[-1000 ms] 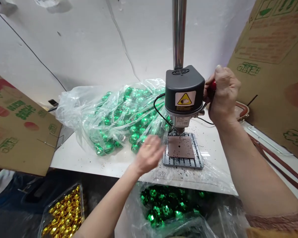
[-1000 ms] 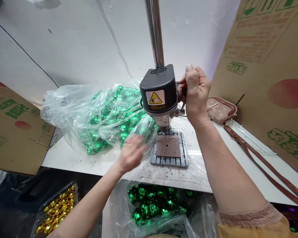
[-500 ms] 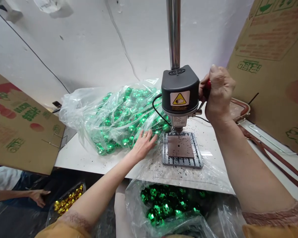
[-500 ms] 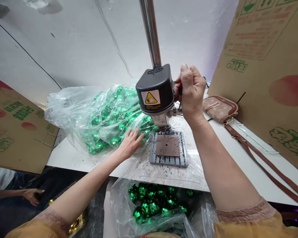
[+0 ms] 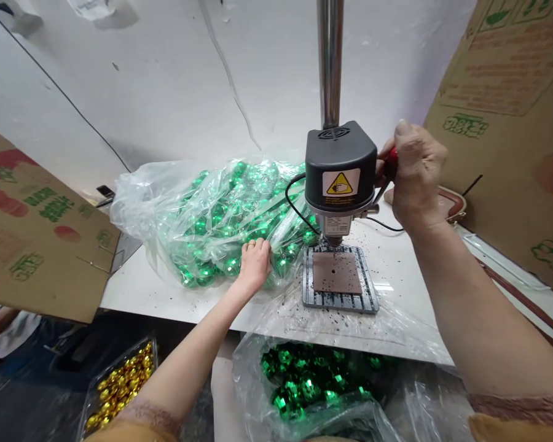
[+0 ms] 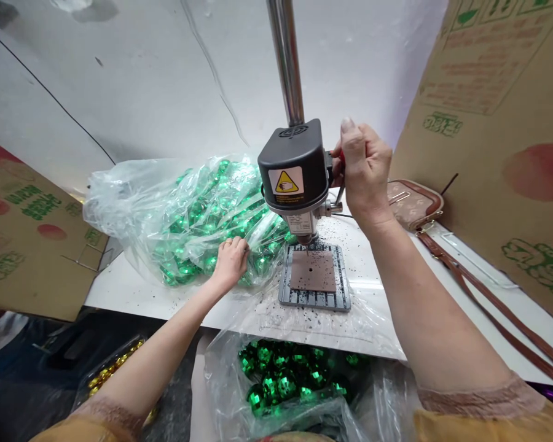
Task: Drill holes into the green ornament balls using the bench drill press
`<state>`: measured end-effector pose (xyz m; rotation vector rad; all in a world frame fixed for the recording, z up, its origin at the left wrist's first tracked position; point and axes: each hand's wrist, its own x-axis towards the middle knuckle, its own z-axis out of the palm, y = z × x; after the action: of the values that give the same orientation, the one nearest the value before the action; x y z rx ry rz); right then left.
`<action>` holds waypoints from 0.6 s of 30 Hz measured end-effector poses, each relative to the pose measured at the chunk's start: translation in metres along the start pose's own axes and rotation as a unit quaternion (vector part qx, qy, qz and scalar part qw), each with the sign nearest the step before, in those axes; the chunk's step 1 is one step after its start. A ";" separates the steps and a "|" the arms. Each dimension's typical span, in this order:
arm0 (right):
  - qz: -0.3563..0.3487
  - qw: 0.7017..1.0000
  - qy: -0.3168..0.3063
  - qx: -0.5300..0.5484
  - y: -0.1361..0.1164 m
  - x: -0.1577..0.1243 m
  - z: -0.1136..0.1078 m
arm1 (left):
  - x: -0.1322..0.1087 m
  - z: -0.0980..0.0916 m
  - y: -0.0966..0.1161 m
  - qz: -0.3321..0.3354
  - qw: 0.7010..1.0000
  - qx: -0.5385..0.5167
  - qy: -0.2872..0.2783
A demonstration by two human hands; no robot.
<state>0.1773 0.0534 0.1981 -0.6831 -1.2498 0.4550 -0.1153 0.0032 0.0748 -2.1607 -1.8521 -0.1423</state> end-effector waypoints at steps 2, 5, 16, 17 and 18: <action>0.017 1.000 0.022 -0.004 -0.001 0.001 -0.003 | -0.007 0.003 -0.007 -0.005 0.999 -0.030 0.015; -0.021 0.991 0.040 -0.125 -0.005 0.003 -0.016 | -0.015 0.007 -0.019 -0.016 0.991 -0.121 0.052; -0.304 0.926 -0.084 -0.207 -0.036 -0.128 0.049 | -0.021 0.014 -0.022 -0.088 0.916 -0.379 0.099; -0.276 0.921 -0.141 -0.237 -0.022 -0.146 0.069 | -0.023 0.014 -0.022 -0.082 0.913 -0.387 0.099; -0.242 0.911 -0.189 -0.274 -0.006 -0.162 0.085 | -0.025 0.015 -0.022 -0.078 0.911 -0.393 0.099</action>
<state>0.0516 -0.0383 0.1019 -0.7357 -1.8848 -0.2055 -0.1429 -0.0134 0.0578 -2.3060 -2.0525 -1.2892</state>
